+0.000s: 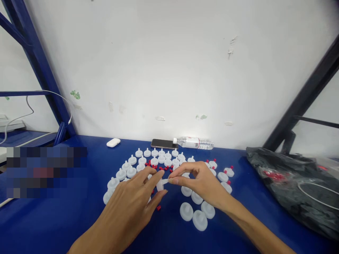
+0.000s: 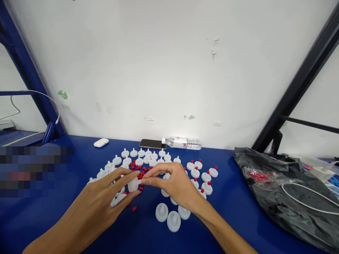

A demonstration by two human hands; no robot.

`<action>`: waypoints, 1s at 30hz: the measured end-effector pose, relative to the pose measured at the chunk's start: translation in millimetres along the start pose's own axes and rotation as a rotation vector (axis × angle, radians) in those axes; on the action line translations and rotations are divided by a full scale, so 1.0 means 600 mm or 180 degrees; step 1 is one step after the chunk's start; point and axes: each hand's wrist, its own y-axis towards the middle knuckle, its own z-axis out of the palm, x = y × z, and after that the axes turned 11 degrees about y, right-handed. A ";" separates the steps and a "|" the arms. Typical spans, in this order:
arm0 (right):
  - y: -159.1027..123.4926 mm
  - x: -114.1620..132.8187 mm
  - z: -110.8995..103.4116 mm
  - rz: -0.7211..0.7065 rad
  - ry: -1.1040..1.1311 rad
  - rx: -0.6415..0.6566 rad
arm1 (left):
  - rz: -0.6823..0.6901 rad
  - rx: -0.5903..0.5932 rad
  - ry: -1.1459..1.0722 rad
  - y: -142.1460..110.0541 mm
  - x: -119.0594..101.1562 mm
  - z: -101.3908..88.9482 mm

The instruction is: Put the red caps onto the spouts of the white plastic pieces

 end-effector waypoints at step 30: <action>0.000 0.004 -0.030 0.0209 0.0572 -0.0757 | 0.0039 0.0183 -0.0257 0.005 0.018 -0.029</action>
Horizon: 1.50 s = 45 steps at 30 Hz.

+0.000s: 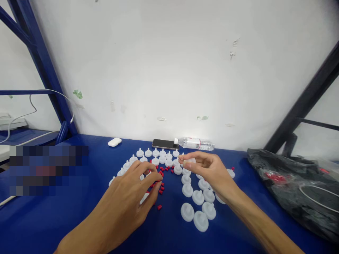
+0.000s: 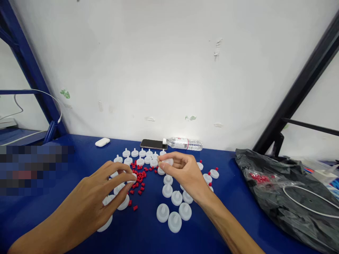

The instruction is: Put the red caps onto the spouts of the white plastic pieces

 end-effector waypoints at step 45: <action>-0.107 -0.048 0.143 -0.0462 -0.3804 0.0568 | -0.0006 0.2364 0.0087 -0.009 -0.021 -0.024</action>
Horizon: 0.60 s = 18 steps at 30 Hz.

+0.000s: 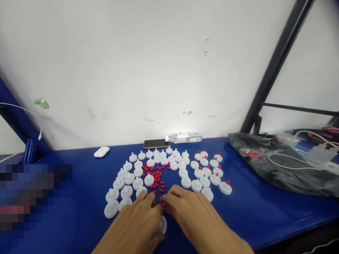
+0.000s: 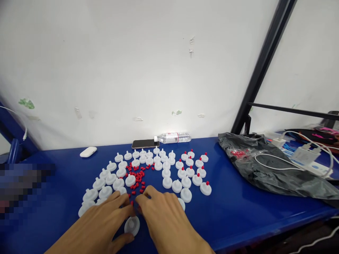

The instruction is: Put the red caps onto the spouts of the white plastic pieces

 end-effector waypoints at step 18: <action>0.011 0.006 -0.106 0.0461 0.1699 -0.0892 | -0.0023 -0.1734 0.0103 0.003 0.053 -0.011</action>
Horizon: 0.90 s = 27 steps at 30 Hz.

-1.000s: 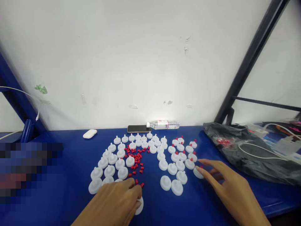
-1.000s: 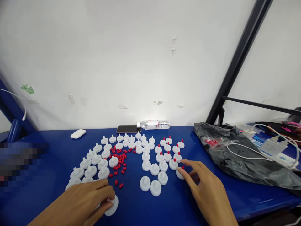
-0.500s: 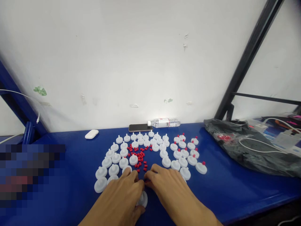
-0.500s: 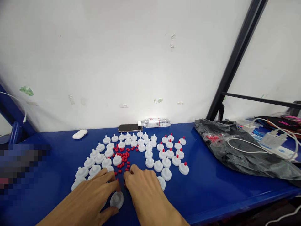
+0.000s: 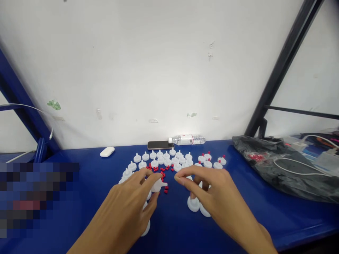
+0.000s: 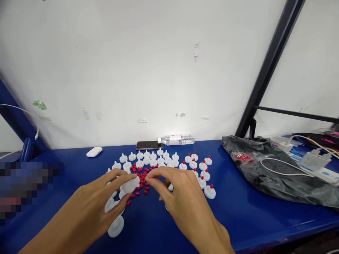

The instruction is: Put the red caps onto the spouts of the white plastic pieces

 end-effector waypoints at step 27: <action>0.004 0.003 0.023 0.0728 0.3446 0.0902 | 0.0365 -0.1315 -0.0360 -0.017 -0.021 -0.009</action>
